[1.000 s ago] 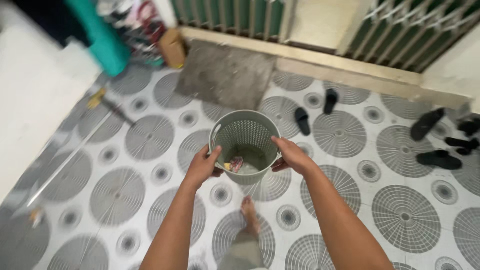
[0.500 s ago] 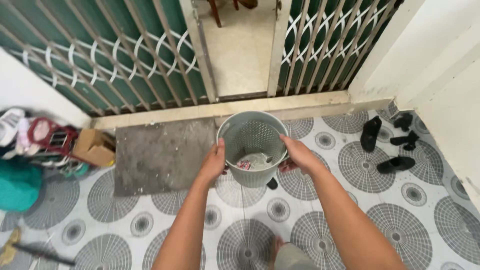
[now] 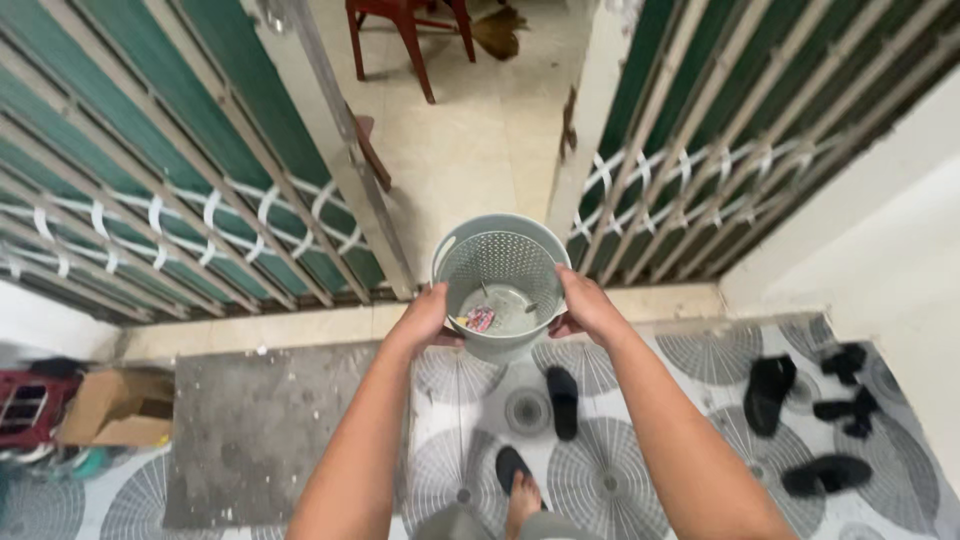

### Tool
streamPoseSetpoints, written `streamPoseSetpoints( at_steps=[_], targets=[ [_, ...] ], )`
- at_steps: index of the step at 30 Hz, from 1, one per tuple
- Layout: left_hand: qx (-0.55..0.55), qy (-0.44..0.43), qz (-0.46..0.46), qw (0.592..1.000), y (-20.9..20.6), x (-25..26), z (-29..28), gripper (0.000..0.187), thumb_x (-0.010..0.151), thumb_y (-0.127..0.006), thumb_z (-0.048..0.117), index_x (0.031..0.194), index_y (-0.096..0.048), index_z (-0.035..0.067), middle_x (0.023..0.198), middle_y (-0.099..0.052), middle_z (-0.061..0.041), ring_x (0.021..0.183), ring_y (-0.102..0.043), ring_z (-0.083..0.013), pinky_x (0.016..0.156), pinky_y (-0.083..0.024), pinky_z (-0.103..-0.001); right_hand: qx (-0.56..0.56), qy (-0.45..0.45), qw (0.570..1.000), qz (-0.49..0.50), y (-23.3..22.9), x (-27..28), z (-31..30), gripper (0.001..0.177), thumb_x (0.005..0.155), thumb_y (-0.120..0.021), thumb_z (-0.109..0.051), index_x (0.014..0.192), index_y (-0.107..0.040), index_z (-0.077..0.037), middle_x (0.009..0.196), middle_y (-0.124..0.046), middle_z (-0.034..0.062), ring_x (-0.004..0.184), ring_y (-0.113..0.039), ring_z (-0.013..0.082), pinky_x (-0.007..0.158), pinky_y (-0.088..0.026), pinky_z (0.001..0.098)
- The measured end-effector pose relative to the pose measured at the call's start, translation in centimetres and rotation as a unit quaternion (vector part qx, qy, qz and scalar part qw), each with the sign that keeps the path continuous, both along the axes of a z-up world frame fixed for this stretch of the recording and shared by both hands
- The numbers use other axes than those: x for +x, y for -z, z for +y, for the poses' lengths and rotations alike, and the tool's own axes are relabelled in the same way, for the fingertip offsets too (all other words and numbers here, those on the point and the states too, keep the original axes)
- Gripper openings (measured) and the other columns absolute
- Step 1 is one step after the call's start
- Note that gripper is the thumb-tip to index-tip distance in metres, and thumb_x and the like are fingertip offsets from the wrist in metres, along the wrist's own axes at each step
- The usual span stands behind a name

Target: The person empties trash from a small bin into a larger one, then organizes various electronic items on a desk including a VR headset, a hair dryer, and a computer monitor, wrapping cords and plugging in a power adapter.

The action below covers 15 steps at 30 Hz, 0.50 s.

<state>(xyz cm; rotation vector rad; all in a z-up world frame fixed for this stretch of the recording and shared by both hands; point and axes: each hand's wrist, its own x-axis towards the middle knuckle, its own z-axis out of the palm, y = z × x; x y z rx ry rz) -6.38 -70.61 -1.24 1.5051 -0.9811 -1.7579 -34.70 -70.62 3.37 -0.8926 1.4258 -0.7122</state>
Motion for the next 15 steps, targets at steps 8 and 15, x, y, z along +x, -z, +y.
streamPoseSetpoints(
  at_steps=[8,15],
  targets=[
    [-0.039,-0.038,-0.018,0.998,-3.0,1.5,-25.3,0.057,0.103,-0.025,0.042,0.140,-0.045,0.004,0.126,-0.064,-0.021,0.090,-0.074,-0.0362,0.064,-0.067,-0.048,0.015,-0.018,0.999,0.027,-2.2,1.9,-26.2,0.061,0.101,-0.034,-0.058,0.136,-0.055,-0.013,0.092,-0.072,0.0171,0.063,-0.070,0.0288,0.060,-0.063,0.0437],
    [-0.041,-0.062,-0.014,0.997,-4.1,2.6,-46.8,0.056,0.103,-0.024,0.043,0.144,-0.044,0.009,0.127,-0.064,-0.018,0.096,-0.072,-0.0356,0.067,-0.066,-0.049,-0.018,0.018,0.999,0.044,-3.8,4.2,-46.6,0.069,0.103,-0.029,-0.061,0.144,-0.047,-0.008,0.111,-0.072,0.0205,0.067,-0.073,0.0334,0.064,-0.063,0.0458]
  ],
)
